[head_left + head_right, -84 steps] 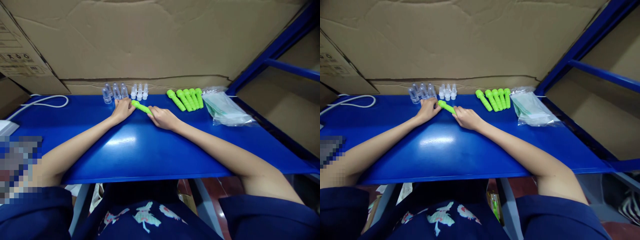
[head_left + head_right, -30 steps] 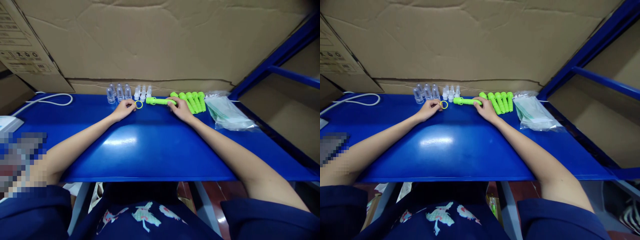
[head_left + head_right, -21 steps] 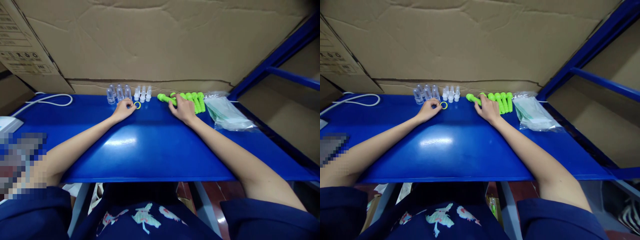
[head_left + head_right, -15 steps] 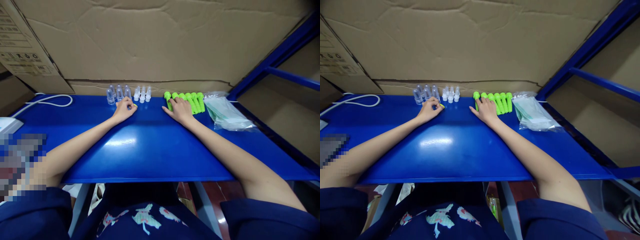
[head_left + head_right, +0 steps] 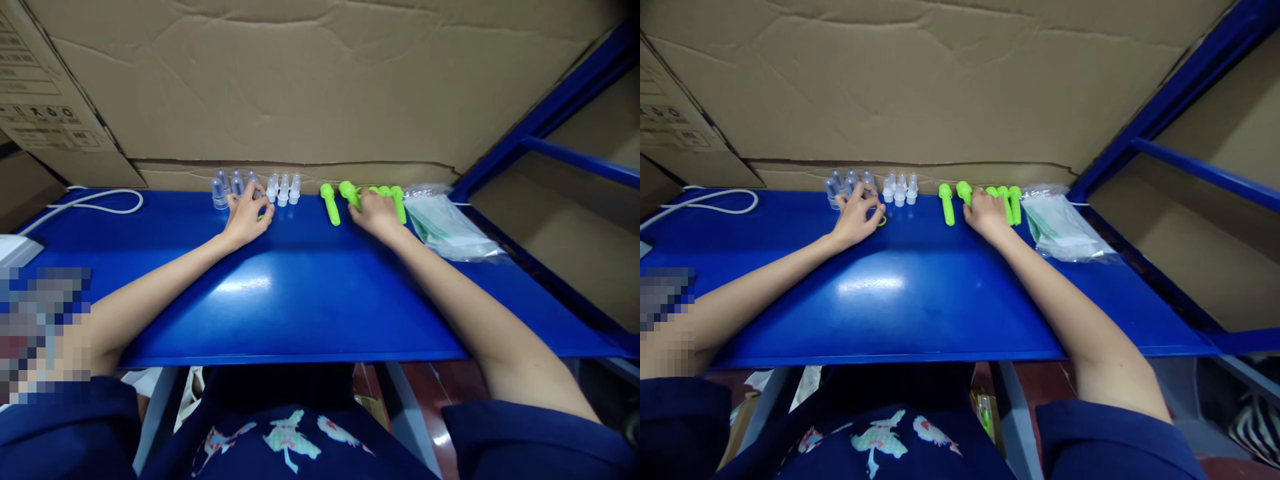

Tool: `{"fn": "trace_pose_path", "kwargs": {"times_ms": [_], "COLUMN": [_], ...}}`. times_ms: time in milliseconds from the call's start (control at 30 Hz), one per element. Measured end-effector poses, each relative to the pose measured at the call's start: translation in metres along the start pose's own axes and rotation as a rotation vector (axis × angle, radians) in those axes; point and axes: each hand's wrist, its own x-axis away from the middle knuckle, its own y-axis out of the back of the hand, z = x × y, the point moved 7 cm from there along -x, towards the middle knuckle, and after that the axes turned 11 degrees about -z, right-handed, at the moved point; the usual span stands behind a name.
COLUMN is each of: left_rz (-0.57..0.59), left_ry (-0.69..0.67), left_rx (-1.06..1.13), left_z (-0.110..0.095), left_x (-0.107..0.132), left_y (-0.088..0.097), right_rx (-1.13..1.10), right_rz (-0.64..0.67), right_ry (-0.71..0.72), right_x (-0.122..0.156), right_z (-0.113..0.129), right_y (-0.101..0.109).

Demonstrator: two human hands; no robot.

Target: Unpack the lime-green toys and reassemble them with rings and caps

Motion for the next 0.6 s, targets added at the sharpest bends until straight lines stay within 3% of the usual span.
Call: {"fn": "trace_pose_path", "kwargs": {"times_ms": [133,267,367,467,600], "left_rz": [-0.007,0.072,0.187,0.27,0.228], "left_ry": [-0.025,-0.088,-0.182,-0.17,-0.113], "left_rx": [-0.008,0.1,0.286,0.404,0.429], "left_z": [-0.001,-0.007,-0.019,-0.026,-0.026], "left_x": [-0.018,-0.03,-0.021,-0.004,0.014], "left_y": [0.015,0.021,0.02,0.016,0.015], "right_rx": [-0.162,-0.36,-0.434,-0.481,-0.536], "right_rz": [-0.166,-0.188,-0.184,-0.239,-0.271], "right_ry": [0.057,0.346,0.571,0.672,0.755], "right_x": [-0.003,0.018,0.045,0.062,0.069], "right_z": [0.007,0.042,0.07,0.086,0.092], "right_y": [0.042,0.064,0.064,0.059,0.052]}}
